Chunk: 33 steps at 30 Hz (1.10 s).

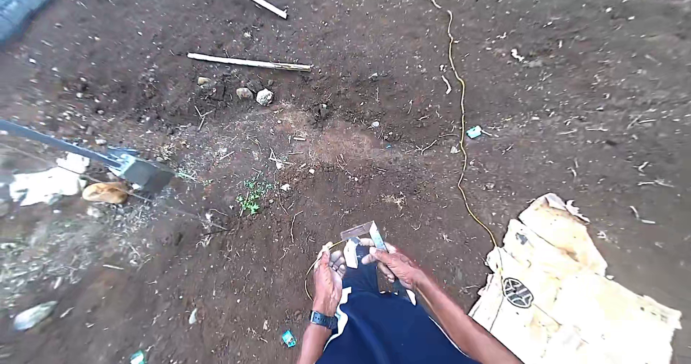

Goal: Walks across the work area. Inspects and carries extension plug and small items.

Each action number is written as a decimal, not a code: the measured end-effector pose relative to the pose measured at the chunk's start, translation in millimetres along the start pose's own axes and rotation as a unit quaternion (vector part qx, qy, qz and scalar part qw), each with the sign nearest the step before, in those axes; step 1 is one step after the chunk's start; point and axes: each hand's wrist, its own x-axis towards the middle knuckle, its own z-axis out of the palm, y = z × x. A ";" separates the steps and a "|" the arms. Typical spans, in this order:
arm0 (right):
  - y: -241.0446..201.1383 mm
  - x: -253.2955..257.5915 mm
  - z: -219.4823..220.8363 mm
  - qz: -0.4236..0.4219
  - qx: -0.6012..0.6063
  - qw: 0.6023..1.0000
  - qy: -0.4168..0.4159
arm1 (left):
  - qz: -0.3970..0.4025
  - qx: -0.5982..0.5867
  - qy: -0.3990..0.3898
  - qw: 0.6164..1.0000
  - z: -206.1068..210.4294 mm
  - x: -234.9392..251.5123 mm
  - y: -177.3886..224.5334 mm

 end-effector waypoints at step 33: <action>-430.1 542.0 -166.8 -0.022 -0.168 0.985 0.018 | 0.155 0.265 -0.147 0.940 359.2 431.5 212.2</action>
